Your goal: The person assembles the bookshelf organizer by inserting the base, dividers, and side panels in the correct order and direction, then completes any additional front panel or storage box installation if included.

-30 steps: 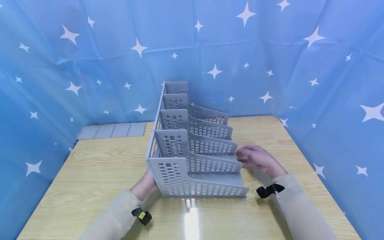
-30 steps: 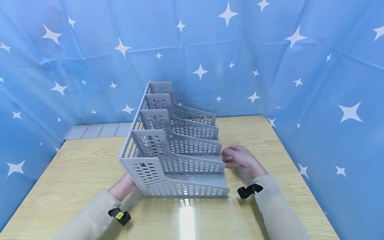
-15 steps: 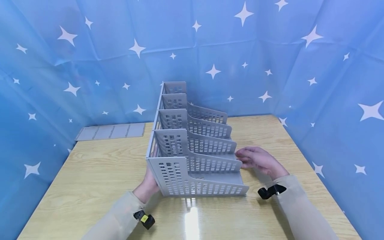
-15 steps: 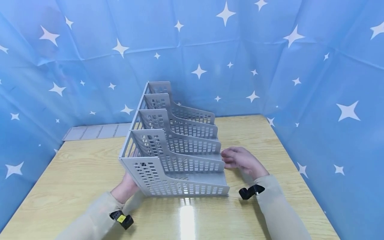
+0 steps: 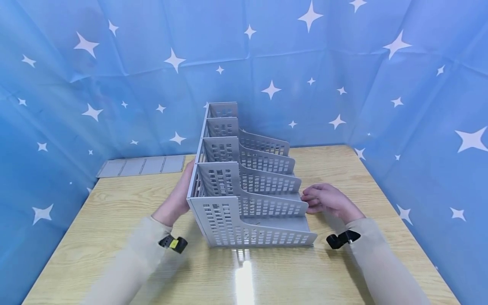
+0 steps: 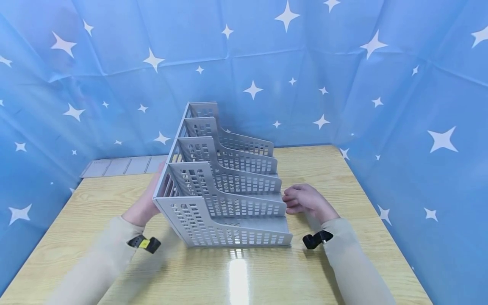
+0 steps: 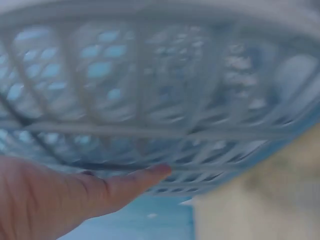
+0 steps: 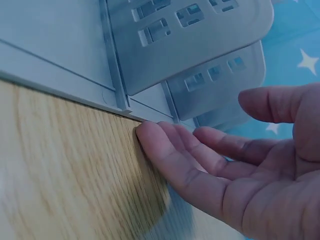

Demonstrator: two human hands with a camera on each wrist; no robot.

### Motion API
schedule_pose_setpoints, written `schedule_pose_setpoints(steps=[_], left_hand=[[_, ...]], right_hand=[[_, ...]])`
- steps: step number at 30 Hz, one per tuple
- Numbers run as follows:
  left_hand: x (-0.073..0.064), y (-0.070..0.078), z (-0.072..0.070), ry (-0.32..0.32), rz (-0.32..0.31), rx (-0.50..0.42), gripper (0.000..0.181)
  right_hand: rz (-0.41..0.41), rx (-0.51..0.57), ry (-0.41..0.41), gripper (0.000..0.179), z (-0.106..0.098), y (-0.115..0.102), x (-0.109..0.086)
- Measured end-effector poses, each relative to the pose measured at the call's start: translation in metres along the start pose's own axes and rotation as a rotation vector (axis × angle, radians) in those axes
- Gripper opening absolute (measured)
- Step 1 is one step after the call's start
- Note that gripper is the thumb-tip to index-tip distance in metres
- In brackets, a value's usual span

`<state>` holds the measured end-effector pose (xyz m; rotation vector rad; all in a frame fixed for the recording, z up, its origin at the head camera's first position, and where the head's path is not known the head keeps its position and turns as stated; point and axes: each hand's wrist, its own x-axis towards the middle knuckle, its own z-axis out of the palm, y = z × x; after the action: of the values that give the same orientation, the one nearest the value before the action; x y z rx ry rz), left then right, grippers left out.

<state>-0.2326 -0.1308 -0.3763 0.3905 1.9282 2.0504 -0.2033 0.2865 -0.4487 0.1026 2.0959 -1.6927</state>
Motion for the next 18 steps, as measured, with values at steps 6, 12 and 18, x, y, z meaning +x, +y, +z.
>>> schedule_pose_setpoints(steps=[6,12,18], left_hand=[[0.012,0.021,-0.008,-0.086,-0.16,-0.037,0.077],[0.019,0.027,-0.008,-0.073,-0.116,-0.051,0.078],[0.026,0.039,-0.006,-0.089,-0.111,0.039,0.073]], right_hand=[[0.015,-0.052,0.014,0.051,0.003,-0.001,0.004],[0.026,-0.054,0.011,0.05,0.003,-0.001,0.003],[0.024,-0.054,0.008,0.049,0.004,-0.002,0.004]])
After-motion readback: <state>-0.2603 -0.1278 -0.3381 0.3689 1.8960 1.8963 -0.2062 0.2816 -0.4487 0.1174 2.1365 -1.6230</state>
